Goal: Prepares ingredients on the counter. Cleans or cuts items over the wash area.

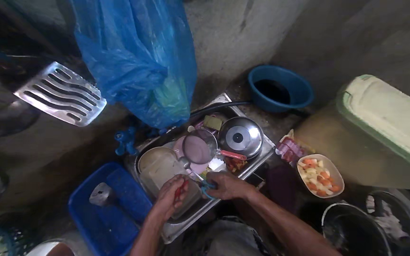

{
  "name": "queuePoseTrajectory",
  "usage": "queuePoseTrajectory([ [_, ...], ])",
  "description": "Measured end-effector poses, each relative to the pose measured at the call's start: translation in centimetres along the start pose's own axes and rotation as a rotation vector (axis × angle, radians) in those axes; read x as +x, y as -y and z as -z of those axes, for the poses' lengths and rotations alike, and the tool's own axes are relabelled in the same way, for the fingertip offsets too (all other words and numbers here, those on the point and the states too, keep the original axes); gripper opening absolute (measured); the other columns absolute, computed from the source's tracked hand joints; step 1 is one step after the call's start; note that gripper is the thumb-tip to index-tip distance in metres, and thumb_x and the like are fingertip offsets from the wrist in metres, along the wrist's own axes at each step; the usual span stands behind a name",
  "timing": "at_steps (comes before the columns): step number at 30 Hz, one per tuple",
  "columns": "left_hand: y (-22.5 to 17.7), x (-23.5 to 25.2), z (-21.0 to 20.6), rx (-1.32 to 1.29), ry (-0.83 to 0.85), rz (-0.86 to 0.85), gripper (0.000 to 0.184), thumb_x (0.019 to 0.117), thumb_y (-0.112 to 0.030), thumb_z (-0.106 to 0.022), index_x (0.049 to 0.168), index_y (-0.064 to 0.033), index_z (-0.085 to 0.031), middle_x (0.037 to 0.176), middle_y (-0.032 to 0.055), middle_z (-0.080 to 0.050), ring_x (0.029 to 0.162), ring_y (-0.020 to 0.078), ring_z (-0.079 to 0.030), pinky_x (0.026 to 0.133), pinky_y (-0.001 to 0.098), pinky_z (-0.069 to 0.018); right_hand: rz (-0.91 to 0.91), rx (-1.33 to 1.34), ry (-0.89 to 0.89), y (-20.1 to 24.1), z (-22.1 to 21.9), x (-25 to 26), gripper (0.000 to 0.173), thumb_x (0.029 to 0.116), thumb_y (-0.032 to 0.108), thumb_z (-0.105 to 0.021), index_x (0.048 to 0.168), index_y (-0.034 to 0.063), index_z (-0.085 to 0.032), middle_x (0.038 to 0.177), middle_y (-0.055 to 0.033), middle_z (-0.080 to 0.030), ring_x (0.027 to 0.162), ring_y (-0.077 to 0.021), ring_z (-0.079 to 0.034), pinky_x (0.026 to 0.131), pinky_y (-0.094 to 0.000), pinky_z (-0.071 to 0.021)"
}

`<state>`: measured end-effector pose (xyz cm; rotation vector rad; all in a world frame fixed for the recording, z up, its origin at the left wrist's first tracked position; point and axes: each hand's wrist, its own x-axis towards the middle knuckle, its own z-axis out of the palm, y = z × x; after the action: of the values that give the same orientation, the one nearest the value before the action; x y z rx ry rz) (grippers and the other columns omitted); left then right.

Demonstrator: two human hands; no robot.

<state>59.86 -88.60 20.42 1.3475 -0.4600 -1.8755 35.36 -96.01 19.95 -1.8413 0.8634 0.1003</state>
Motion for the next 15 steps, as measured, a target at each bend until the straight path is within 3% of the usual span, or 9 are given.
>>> queuePoseTrajectory([
  [11,0.2,0.2,-1.2,0.013,-0.011,0.02,0.027,0.1077,-0.017,-0.035,0.111,-0.0048,-0.059,0.078,0.0038,-0.063,0.047,0.0041,-0.048,0.038,0.016,-0.0371,-0.017,-0.062,-0.04,0.4,-0.3,0.0,0.046,0.0969,0.046,-0.066,0.107,0.0011,-0.063,0.09,-0.0174,-0.065,0.085,-0.0335,-0.065,0.077,-0.0556,-0.0526],
  [15,0.4,0.4,-1.2,-0.002,-0.015,0.022,0.029,0.1096,-0.018,-0.033,0.109,-0.0047,-0.058,0.079,0.0042,-0.063,0.048,0.0052,-0.05,0.038,0.0167,-0.0385,0.025,-0.023,-0.068,0.0,-0.7,-0.2,0.04,0.1017,0.039,-0.061,0.106,-0.001,-0.064,0.089,-0.0189,-0.066,0.085,-0.0342,-0.066,0.078,-0.0548,-0.0526],
])
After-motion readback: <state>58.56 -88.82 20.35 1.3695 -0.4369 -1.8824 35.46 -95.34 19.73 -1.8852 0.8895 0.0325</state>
